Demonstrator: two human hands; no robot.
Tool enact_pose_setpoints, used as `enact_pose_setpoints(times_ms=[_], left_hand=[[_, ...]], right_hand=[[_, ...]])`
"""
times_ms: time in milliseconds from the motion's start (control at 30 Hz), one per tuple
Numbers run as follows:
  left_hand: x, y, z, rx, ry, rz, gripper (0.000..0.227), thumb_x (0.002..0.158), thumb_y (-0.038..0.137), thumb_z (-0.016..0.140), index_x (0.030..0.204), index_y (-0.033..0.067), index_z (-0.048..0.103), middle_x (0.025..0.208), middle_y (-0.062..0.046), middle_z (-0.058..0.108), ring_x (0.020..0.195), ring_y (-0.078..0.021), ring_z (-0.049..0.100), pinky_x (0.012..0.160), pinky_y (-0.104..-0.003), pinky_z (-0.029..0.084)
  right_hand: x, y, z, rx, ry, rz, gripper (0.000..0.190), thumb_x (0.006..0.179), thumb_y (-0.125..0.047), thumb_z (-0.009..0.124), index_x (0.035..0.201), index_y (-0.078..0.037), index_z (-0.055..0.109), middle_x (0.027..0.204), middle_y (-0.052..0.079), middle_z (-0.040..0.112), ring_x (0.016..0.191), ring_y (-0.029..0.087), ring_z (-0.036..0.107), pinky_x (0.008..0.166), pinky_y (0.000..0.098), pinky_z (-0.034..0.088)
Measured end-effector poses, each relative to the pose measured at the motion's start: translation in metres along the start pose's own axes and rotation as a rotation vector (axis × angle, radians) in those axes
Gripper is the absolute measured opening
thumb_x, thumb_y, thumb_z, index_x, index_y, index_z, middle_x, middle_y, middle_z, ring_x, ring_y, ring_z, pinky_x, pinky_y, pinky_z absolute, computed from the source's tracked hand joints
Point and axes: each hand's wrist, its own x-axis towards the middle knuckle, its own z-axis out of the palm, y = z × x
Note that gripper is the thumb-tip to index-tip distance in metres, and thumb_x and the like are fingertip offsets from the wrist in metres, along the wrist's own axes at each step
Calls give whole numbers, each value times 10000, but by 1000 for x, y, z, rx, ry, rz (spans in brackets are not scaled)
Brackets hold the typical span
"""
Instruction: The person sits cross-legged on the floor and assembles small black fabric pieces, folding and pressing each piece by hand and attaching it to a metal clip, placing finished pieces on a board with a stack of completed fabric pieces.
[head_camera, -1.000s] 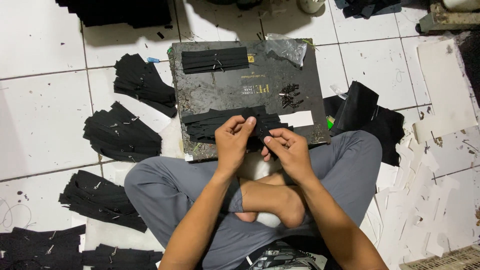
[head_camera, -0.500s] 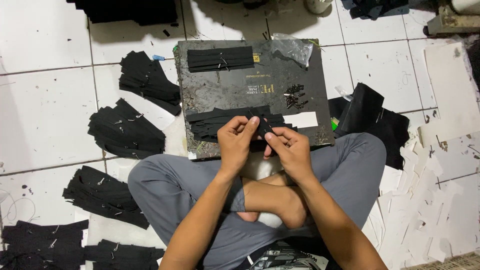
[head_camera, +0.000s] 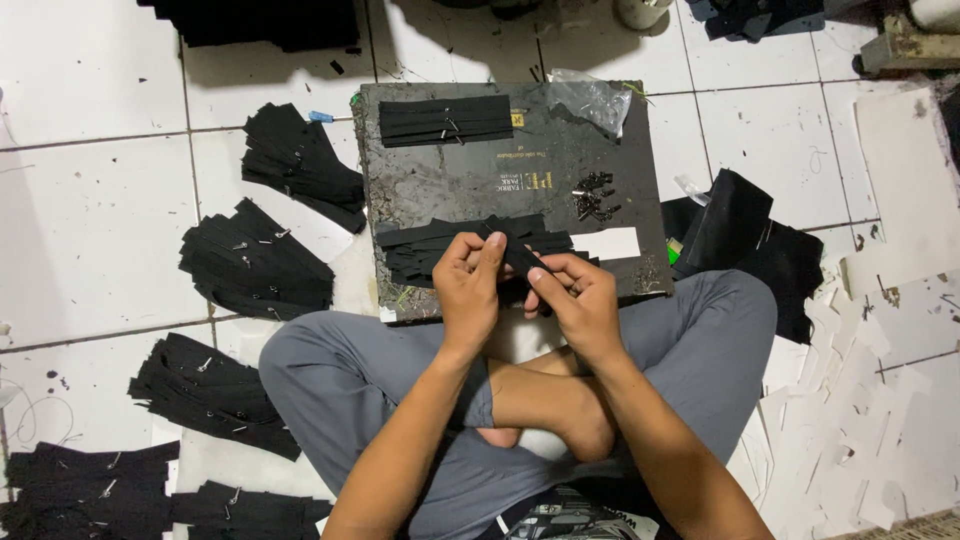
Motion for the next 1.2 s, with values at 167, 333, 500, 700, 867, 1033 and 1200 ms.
enact_pose_setpoints(times_ms=[167, 333, 500, 700, 867, 1033, 1200], left_hand=[[-2, 36, 8, -33, 30, -26, 228, 1003, 207, 690, 866, 65, 574, 634, -112, 684, 641, -103, 639, 576, -250, 575], [12, 32, -2, -183, 57, -41, 206, 1017, 184, 642, 893, 53, 543, 877, -234, 778, 778, -230, 772, 652, -269, 628], [21, 33, -9, -227, 111, -11, 193, 1001, 149, 660, 896, 11, 574, 933, -286, 763, 860, -324, 779, 700, -354, 663], [38, 25, -32, 112, 282, 134, 155, 926, 199, 804, 877, 83, 713, 701, 2, 622, 684, -35, 537, 585, -191, 486], [63, 41, -45, 252, 296, 186, 151, 886, 214, 843, 877, 91, 756, 678, -33, 660, 661, -69, 564, 585, -244, 502], [131, 51, -60, 546, 311, 238, 105, 831, 258, 866, 869, 195, 790, 697, -1, 729, 674, -146, 679, 645, -308, 549], [161, 23, -91, 1078, 321, 197, 399, 878, 274, 820, 1216, 79, 734, 1002, -111, 731, 1007, -383, 607, 848, -591, 473]], right_hand=[[2, 3, -4, 64, -44, 42, 225, 959, -133, 656, 1089, 41, 713, 658, 188, 713, 590, 209, 730, 551, 277, 572], [8, 11, -19, 11, -124, 70, 246, 932, -84, 665, 1132, 57, 689, 662, 192, 708, 547, 205, 713, 535, 284, 565], [13, 0, -26, -2, -180, 90, 296, 927, -33, 637, 1202, 71, 668, 722, 181, 723, 622, 196, 729, 618, 299, 587], [32, -4, -31, -57, -59, 60, 279, 930, -87, 713, 1176, 39, 676, 910, 167, 749, 753, 184, 739, 714, 307, 609], [76, -12, -22, -85, -64, -37, 259, 957, -111, 719, 1169, 29, 667, 907, 146, 734, 783, 184, 734, 741, 302, 609], [163, -2, -5, -129, -72, -130, 268, 968, -102, 715, 1204, 13, 664, 948, 136, 712, 806, 187, 721, 733, 296, 609], [218, 24, -11, -537, -20, -285, 393, 873, -34, 781, 1237, 63, 667, 1085, 274, 651, 801, 307, 710, 664, 370, 577]])
